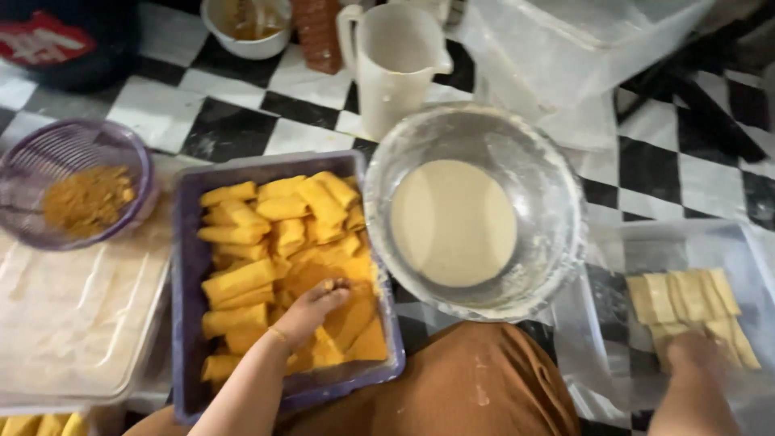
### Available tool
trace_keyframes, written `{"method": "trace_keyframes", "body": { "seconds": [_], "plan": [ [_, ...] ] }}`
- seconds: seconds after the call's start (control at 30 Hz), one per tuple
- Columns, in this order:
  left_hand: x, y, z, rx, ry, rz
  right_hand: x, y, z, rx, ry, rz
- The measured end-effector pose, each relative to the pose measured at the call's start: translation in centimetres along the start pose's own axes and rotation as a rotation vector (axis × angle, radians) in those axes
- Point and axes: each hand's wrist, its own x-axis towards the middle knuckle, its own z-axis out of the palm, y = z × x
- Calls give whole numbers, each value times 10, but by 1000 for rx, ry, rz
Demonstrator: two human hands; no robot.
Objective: The person is coating rectangular food blocks by dipping them in a liquid batter and then in a yellow powder before organizing them in a container.
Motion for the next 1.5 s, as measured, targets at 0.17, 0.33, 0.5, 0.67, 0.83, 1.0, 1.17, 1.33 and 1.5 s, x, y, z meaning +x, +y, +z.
{"method": "trace_keyframes", "body": {
  "seconds": [0.17,0.33,0.5,0.67,0.83,1.0,1.17,1.33,1.5],
  "plan": [
    [23,-32,16,872,-59,162,57,26,24,243,206,160],
    [35,-47,14,756,-212,603,-20,-80,-52,1383,-69,-181],
    [3,-18,4,770,-382,267,-158,-255,-102,1280,-283,-490],
    [31,-48,-7,1007,-314,415,-201,-382,-20,266,-132,-707],
    [30,-35,-56,1674,187,560,-204,-418,22,-231,23,-763],
    [-10,17,-114,1409,600,546,-224,-418,29,-5,-99,-841],
    [-16,32,-132,1410,773,572,-304,-420,-43,1271,-917,-386],
    [9,21,-108,1360,985,738,-315,-414,-68,1461,-1087,-315],
    [15,-3,-13,1441,775,990,-334,-414,-73,1290,-854,-418]
  ]
}}
